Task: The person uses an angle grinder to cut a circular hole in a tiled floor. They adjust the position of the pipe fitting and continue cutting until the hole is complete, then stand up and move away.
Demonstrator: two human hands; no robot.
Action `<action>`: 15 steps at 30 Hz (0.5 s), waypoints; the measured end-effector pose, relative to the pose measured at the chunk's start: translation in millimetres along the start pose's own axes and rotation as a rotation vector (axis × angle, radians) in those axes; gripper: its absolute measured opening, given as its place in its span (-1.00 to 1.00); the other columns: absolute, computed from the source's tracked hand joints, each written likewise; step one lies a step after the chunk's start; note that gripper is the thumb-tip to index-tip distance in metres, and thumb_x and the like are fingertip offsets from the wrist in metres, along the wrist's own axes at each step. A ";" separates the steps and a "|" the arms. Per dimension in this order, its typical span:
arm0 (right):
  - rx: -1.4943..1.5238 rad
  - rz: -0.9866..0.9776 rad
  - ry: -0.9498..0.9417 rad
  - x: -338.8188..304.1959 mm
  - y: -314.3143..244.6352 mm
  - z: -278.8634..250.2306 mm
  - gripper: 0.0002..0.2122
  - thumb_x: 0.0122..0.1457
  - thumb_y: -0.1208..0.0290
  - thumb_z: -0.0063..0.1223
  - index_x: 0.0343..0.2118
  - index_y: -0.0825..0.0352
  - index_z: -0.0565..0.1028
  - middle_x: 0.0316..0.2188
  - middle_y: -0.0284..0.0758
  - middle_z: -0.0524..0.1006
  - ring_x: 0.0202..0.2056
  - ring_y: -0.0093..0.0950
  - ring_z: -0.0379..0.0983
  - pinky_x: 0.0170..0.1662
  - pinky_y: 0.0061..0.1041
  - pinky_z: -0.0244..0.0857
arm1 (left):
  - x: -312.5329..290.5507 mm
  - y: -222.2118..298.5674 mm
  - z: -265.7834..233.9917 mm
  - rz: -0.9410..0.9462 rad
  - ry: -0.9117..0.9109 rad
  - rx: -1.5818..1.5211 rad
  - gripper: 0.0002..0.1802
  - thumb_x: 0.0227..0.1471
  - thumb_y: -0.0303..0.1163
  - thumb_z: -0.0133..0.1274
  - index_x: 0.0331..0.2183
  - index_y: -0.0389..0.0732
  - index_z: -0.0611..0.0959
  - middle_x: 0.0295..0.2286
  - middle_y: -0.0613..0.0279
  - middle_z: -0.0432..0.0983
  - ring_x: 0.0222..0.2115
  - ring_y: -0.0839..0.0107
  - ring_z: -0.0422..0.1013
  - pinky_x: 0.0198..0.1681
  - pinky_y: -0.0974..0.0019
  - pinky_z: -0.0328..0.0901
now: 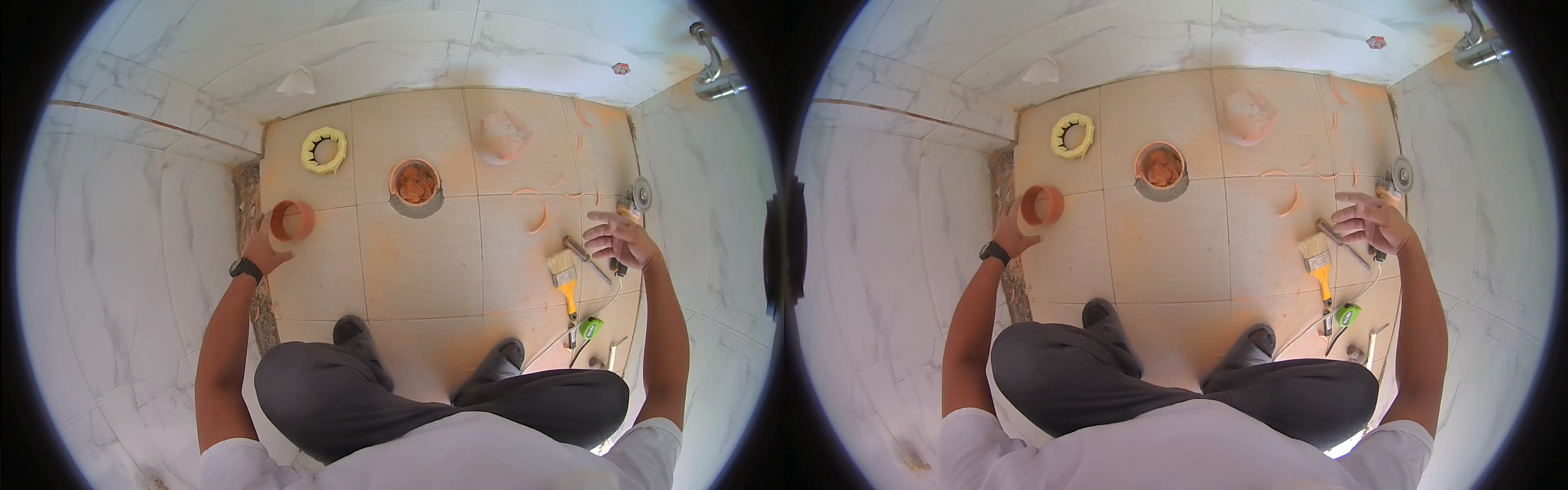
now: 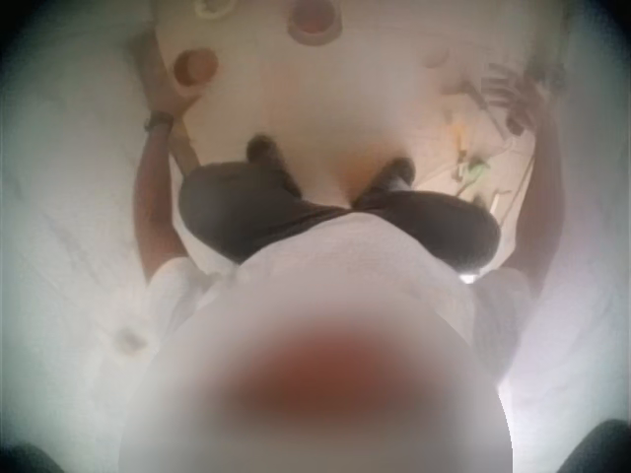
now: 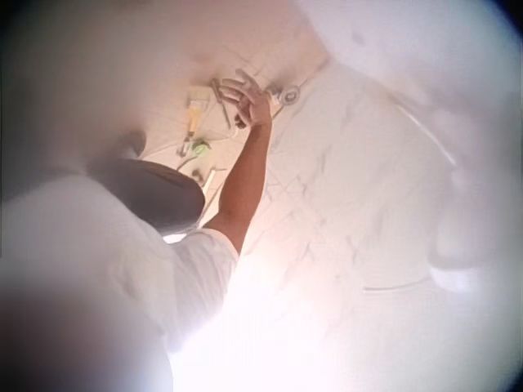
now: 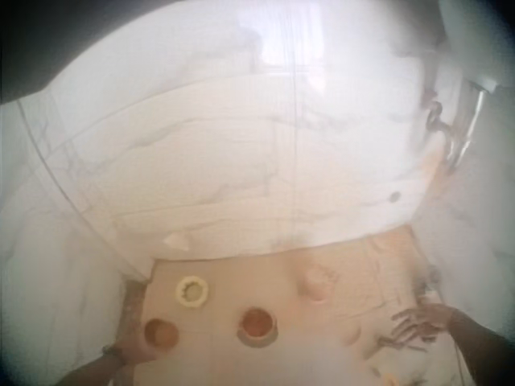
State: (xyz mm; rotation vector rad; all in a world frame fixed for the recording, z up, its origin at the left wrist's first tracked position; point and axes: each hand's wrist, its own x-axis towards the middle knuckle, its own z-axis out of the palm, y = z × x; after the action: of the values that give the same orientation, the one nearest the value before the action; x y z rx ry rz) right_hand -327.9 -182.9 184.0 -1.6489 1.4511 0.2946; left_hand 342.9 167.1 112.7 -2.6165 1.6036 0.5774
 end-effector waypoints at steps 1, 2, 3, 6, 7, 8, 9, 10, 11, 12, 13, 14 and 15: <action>-0.339 0.048 0.065 4.4 -11.2 11.6 -0.59 0.09 0.10 0.27 -0.15 0.35 0.62 -0.14 -0.14 0.63 0.03 -0.13 0.49 0.02 -0.12 0.39 | 10.2 5.6 2.9 -0.023 -0.026 0.023 0.33 -0.38 -0.12 0.50 0.34 -0.19 0.10 0.25 -0.19 0.09 0.24 -0.13 0.12 0.31 0.01 0.10; -0.683 0.165 0.127 4.1 -19.7 17.4 -0.62 0.11 0.10 0.25 -0.17 0.33 0.64 -0.15 -0.18 0.64 0.05 -0.15 0.48 0.05 -0.09 0.37 | 22.7 10.8 5.0 -0.033 -0.026 0.046 0.37 -0.41 -0.11 0.51 0.34 -0.18 0.08 0.25 -0.18 0.08 0.24 -0.13 0.11 0.31 0.01 0.10; -0.878 0.115 0.119 3.8 -28.1 31.8 -0.62 0.14 0.10 0.19 -0.11 0.30 0.62 -0.17 -0.20 0.64 0.08 -0.16 0.45 0.10 -0.04 0.31 | 35.1 14.9 6.1 -0.046 -0.019 0.070 0.40 -0.44 -0.10 0.52 0.35 -0.17 0.07 0.26 -0.17 0.07 0.25 -0.12 0.11 0.31 0.01 0.10; -0.798 0.072 -0.002 6.3 -61.1 74.6 -0.57 0.17 0.11 0.08 0.03 0.25 0.54 -0.20 -0.19 0.64 0.05 -0.19 0.48 0.13 -0.15 0.33 | 57.9 20.7 6.8 -0.076 -0.184 0.039 0.39 -0.44 -0.07 0.52 0.35 -0.13 0.08 0.23 -0.12 0.10 0.22 -0.09 0.15 0.24 -0.03 0.22; -0.803 -0.155 0.056 0.4 -71.2 92.7 -0.56 0.14 0.11 0.12 0.01 0.27 0.54 -0.20 -0.15 0.63 -0.06 -0.17 0.54 0.02 -0.26 0.42 | 59.4 22.6 6.8 -0.067 -0.187 0.043 0.36 -0.45 -0.09 0.51 0.33 -0.14 0.11 0.20 -0.11 0.14 0.19 -0.10 0.18 0.23 -0.03 0.23; -0.656 -0.246 -0.082 0.4 -83.8 105.3 -0.56 0.13 0.12 0.14 0.01 0.28 0.54 -0.17 -0.14 0.62 -0.08 -0.15 0.55 0.01 -0.24 0.43 | 60.8 24.8 4.8 -0.068 -0.199 0.059 0.34 -0.46 -0.10 0.51 0.32 -0.16 0.13 0.18 -0.11 0.18 0.16 -0.11 0.20 0.22 -0.04 0.23; -0.481 -0.360 -0.201 0.4 -95.3 116.4 -0.55 0.12 0.12 0.17 0.01 0.28 0.54 -0.15 -0.14 0.62 -0.10 -0.14 0.56 0.00 -0.22 0.43 | 60.6 28.8 2.7 -0.077 -0.207 0.097 0.32 -0.46 -0.11 0.51 0.30 -0.17 0.16 0.15 -0.10 0.21 0.14 -0.11 0.23 0.21 -0.05 0.23; -0.496 -0.346 -0.236 2.7 -106.7 129.8 -0.56 0.11 0.13 0.18 0.01 0.28 0.54 -0.13 -0.14 0.61 -0.09 -0.14 0.55 0.00 -0.21 0.43 | 61.0 36.6 0.8 0.027 -0.144 0.043 0.29 -0.46 -0.12 0.50 0.28 -0.18 0.18 0.14 -0.09 0.23 0.11 -0.10 0.25 0.18 -0.05 0.25; -0.451 -0.403 -0.255 5.5 -116.2 142.6 -0.56 0.11 0.15 0.19 0.00 0.29 0.54 -0.11 -0.14 0.60 -0.08 -0.14 0.54 -0.01 -0.20 0.43 | 60.5 47.0 -1.0 0.121 -0.090 0.009 0.26 -0.46 -0.13 0.49 0.27 -0.18 0.21 0.12 -0.08 0.25 0.09 -0.09 0.27 0.16 -0.04 0.27; -0.549 -0.371 -0.220 7.4 -122.3 152.9 -0.57 0.11 0.15 0.18 0.00 0.29 0.54 -0.10 -0.14 0.60 -0.07 -0.15 0.54 -0.01 -0.19 0.43 | 57.7 59.1 -2.9 0.174 -0.054 -0.011 0.23 -0.46 -0.14 0.48 0.25 -0.18 0.23 0.10 -0.08 0.27 0.07 -0.08 0.29 0.13 -0.04 0.29; -0.620 -0.368 -0.184 6.8 -125.5 165.6 -0.57 0.11 0.15 0.18 -0.01 0.29 0.54 -0.10 -0.15 0.59 -0.07 -0.15 0.54 -0.01 -0.19 0.43 | 53.4 75.8 -2.7 0.268 -0.058 -0.068 0.19 -0.46 -0.14 0.47 0.23 -0.19 0.26 0.09 -0.08 0.28 0.07 -0.07 0.30 0.12 -0.02 0.30; -0.706 -0.339 -0.168 11.4 -128.5 173.8 -0.58 0.12 0.15 0.18 -0.01 0.28 0.54 -0.09 -0.15 0.59 -0.07 -0.15 0.53 -0.02 -0.18 0.43 | 57.4 97.5 -2.7 0.322 -0.055 -0.116 0.16 -0.45 -0.15 0.46 0.20 -0.20 0.28 0.08 -0.08 0.29 0.07 -0.06 0.30 0.11 0.00 0.31; -0.716 -0.331 -0.146 15.3 -130.4 182.0 -0.58 0.12 0.15 0.17 -0.02 0.29 0.54 -0.10 -0.15 0.59 -0.07 -0.15 0.53 -0.01 -0.17 0.43 | 61.5 118.7 -3.9 0.412 -0.072 -0.168 0.12 -0.44 -0.13 0.45 0.18 -0.20 0.31 0.09 -0.08 0.29 0.07 -0.06 0.30 0.11 0.01 0.31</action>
State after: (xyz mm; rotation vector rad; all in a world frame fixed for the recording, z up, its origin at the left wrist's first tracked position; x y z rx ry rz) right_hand -141.6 -70.8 128.6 -2.3388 0.9828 0.7907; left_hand 266.3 57.5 117.4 -2.3380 2.1728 0.8443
